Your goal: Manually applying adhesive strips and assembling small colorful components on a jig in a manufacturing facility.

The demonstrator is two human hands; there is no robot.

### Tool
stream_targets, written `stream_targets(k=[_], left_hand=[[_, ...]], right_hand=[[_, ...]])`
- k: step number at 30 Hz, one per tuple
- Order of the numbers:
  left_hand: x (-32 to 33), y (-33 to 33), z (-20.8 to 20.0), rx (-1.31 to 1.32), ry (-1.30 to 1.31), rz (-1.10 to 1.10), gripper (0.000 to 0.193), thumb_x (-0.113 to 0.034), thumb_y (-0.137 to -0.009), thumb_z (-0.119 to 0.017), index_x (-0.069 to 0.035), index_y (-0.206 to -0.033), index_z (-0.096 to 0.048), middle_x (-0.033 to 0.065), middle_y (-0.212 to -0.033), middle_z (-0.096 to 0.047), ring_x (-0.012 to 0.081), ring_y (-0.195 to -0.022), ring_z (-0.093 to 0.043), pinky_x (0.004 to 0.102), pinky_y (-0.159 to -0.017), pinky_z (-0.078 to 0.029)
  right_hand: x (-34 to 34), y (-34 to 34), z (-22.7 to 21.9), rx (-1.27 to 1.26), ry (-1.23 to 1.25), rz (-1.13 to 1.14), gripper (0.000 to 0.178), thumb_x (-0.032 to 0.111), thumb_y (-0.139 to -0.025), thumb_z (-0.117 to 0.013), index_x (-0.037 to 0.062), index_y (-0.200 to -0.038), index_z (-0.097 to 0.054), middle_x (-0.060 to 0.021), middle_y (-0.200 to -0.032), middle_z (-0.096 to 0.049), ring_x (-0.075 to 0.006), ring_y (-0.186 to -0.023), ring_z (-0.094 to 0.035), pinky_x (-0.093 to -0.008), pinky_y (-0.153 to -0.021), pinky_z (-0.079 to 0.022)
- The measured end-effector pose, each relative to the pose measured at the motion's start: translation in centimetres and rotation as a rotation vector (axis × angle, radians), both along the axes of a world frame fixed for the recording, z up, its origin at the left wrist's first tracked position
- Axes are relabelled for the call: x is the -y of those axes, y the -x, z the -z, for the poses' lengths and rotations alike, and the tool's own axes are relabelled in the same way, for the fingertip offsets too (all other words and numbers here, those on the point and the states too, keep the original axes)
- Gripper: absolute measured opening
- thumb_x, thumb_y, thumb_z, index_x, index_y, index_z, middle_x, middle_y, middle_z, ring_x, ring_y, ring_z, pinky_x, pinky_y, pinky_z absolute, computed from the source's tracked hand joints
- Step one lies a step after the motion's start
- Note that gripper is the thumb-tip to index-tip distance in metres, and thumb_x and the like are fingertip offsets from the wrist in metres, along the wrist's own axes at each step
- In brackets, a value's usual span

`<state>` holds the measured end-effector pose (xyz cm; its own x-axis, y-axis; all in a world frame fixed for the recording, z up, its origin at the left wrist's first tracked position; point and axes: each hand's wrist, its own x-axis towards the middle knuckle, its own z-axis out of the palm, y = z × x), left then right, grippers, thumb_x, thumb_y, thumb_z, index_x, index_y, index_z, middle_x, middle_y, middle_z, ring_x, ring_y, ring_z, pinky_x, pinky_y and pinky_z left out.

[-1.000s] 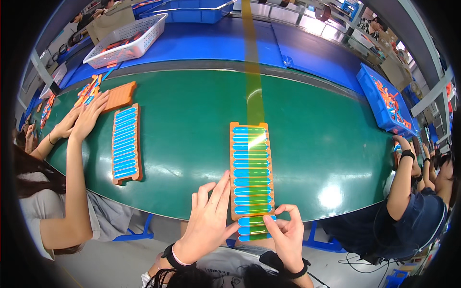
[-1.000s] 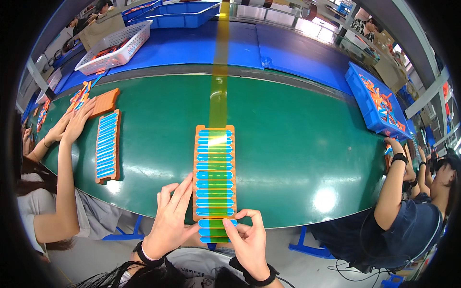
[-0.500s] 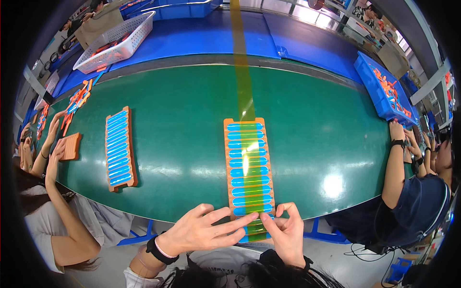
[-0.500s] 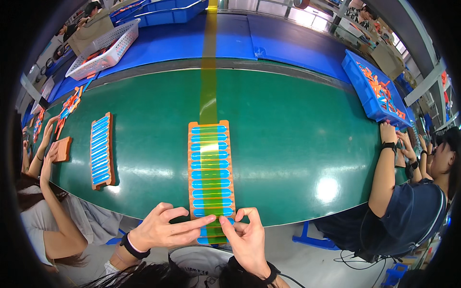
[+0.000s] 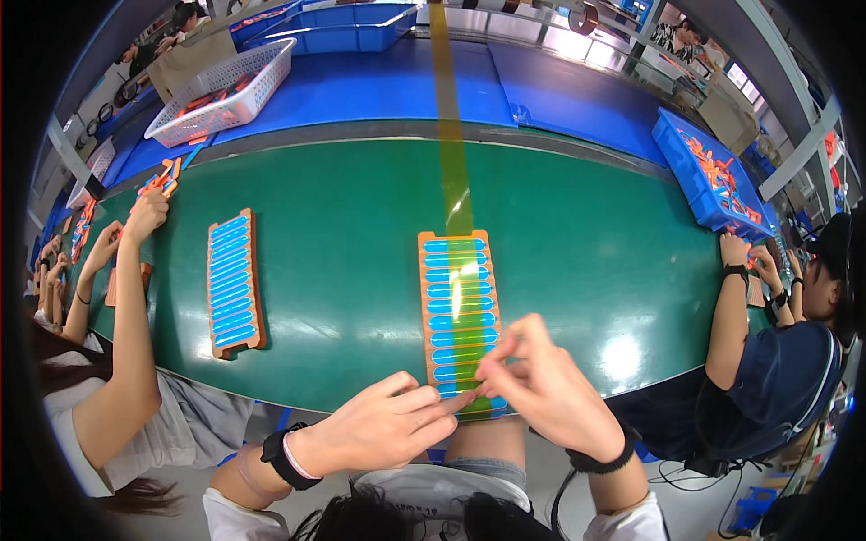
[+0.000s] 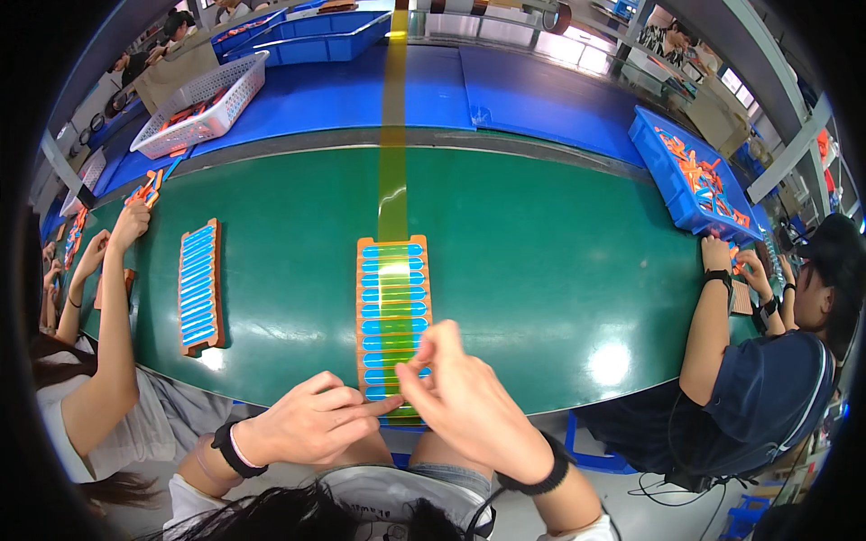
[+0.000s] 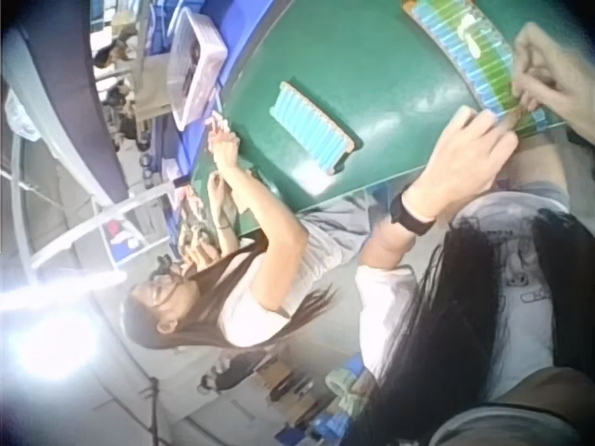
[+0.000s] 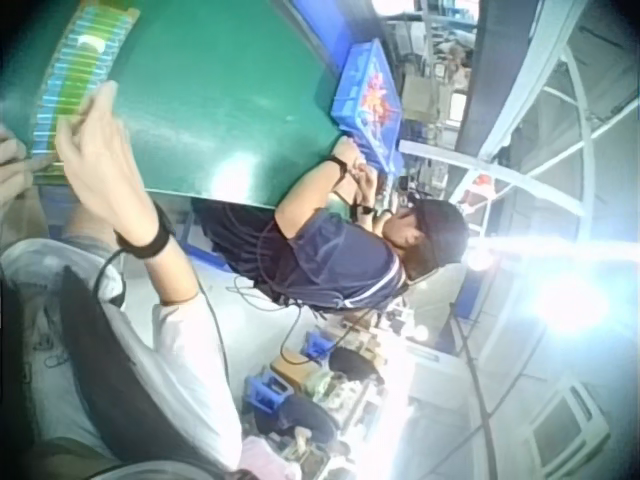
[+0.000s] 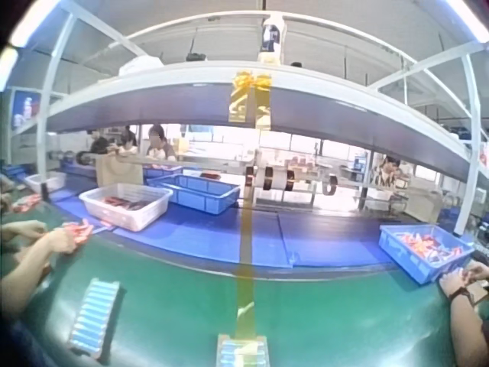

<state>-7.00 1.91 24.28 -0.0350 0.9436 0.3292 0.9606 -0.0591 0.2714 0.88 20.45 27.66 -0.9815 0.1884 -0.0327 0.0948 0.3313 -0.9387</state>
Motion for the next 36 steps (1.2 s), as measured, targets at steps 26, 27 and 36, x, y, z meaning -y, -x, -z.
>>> stream_targets(k=[26, 27, 36], left_hand=[[-12.7, 16.4, 1.2, 1.132, -0.431, -0.663, 0.02, -0.013, -0.081, -0.056, 0.005, -0.089, -0.06, 0.012, -0.085, -0.064, 0.0132, -0.078, -0.059, 0.0245, -0.071, -0.045], [-12.7, 16.0, 1.5, 1.081, -0.49, -0.681, 0.021, -0.014, -0.079, -0.059, 0.006, -0.087, -0.061, 0.0136, -0.083, -0.064, 0.0158, -0.075, -0.062, 0.0256, -0.067, -0.047], [-11.9, 13.9, 1.2, 1.051, -0.36, -0.767, 0.021, -0.016, -0.079, -0.058, 0.004, -0.086, -0.06, 0.0129, -0.081, -0.064, 0.0162, -0.074, -0.062, 0.028, -0.064, -0.048]], right_hand=[[0.9, 3.6, -1.7, 0.224, -0.429, -0.222, 0.022, 0.014, -0.082, -0.049, 0.0004, -0.088, -0.032, -0.0189, -0.073, -0.055, -0.0322, -0.065, -0.058, -0.0387, -0.06, -0.044], [0.7, 4.4, -1.2, 0.229, -0.422, -0.229, 0.022, 0.014, -0.082, -0.049, 0.0004, -0.088, -0.032, -0.0189, -0.073, -0.055, -0.0322, -0.065, -0.058, -0.0387, -0.06, -0.044], [-2.0, 14.8, -0.8, 0.077, -0.669, 0.042, 0.025, 0.015, -0.08, -0.042, -0.0067, -0.092, -0.036, -0.0276, -0.092, -0.051, -0.0376, -0.077, -0.057, -0.0425, -0.067, -0.045]])
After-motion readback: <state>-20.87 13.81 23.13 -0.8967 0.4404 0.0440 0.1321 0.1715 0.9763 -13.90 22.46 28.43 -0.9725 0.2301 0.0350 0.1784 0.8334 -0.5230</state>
